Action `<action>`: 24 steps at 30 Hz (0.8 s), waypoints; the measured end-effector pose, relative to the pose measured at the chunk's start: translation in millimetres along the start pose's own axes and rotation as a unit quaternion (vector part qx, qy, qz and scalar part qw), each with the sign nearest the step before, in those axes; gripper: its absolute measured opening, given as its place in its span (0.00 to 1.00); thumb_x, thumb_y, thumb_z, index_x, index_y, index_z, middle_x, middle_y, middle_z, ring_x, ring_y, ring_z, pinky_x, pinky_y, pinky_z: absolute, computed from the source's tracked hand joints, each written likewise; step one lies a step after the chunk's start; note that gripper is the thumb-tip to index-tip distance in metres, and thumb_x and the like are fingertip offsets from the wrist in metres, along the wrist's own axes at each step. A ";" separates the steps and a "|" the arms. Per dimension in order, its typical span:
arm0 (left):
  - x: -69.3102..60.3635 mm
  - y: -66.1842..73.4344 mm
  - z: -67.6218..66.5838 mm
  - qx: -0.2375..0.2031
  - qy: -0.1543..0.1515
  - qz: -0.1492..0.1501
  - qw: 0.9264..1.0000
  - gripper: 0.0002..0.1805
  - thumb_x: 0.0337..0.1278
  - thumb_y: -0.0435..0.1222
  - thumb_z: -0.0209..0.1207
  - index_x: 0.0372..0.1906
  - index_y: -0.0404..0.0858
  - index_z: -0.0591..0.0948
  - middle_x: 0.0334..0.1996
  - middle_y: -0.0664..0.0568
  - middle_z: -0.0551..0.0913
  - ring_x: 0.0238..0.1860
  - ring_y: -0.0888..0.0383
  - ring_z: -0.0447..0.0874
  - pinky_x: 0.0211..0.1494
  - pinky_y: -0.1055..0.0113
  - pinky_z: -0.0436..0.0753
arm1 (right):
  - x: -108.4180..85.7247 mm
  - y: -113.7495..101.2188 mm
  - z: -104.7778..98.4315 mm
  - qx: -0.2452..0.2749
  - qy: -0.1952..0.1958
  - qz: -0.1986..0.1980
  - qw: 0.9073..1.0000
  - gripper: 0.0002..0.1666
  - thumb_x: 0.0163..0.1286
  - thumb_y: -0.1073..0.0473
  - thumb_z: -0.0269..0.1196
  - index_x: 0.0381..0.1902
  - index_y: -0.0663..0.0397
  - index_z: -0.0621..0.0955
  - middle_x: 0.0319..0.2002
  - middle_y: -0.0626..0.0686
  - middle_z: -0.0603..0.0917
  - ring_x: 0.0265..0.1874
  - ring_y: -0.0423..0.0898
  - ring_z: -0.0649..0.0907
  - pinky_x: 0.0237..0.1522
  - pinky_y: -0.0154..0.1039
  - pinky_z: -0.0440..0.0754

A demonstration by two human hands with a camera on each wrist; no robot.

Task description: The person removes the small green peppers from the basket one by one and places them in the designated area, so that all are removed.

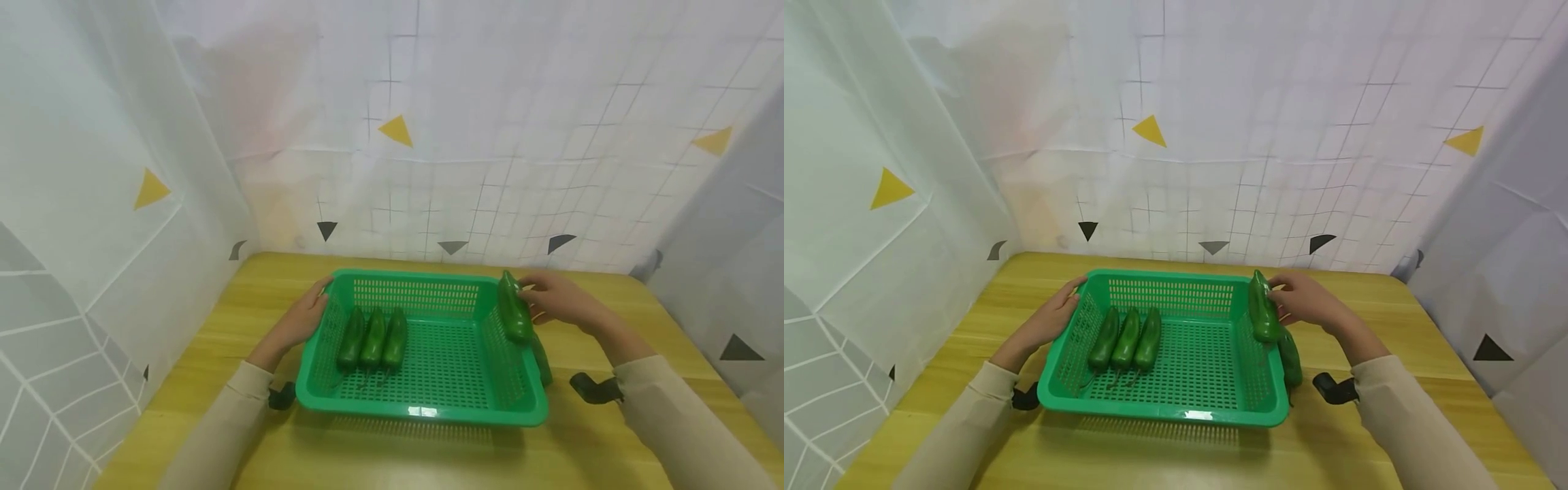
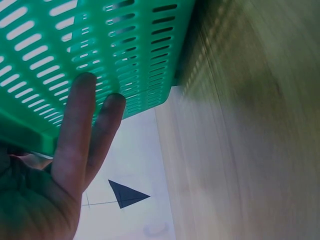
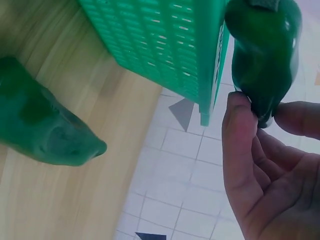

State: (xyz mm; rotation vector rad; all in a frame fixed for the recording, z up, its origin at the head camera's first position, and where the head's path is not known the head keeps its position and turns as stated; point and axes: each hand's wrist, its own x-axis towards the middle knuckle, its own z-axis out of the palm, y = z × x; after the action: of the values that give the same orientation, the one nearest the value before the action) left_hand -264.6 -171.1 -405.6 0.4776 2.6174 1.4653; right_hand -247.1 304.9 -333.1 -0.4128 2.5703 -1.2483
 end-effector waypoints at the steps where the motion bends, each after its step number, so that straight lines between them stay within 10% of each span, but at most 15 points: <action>1: 0.0 0.2 0.0 0.000 0.000 0.000 1.000 0.29 0.84 0.40 0.33 0.82 0.38 0.50 0.79 0.37 0.52 0.78 0.38 0.48 0.76 0.40 0.51 | -0.8 0.6 -0.6 0.003 0.002 0.003 1.000 0.25 0.80 0.61 0.54 0.65 0.76 0.70 0.43 0.60 0.86 0.39 0.55 0.88 0.42 0.50 0.87; 24: 0.9 -2.4 0.6 -0.009 0.002 -0.003 1.000 0.29 0.84 0.40 0.34 0.82 0.39 0.50 0.78 0.36 0.55 0.77 0.37 0.52 0.75 0.39 0.55 | -21.3 28.0 -10.4 0.035 -0.002 0.036 0.999 0.30 0.83 0.58 0.49 0.70 0.79 0.64 0.53 0.66 0.81 0.49 0.58 0.84 0.47 0.48 0.86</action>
State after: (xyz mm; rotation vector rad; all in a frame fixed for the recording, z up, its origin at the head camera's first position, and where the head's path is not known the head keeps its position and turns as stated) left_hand -265.8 -171.5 -408.0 0.4648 2.6041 1.4871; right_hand -234.9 336.6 -346.9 -0.3071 2.5064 -1.3058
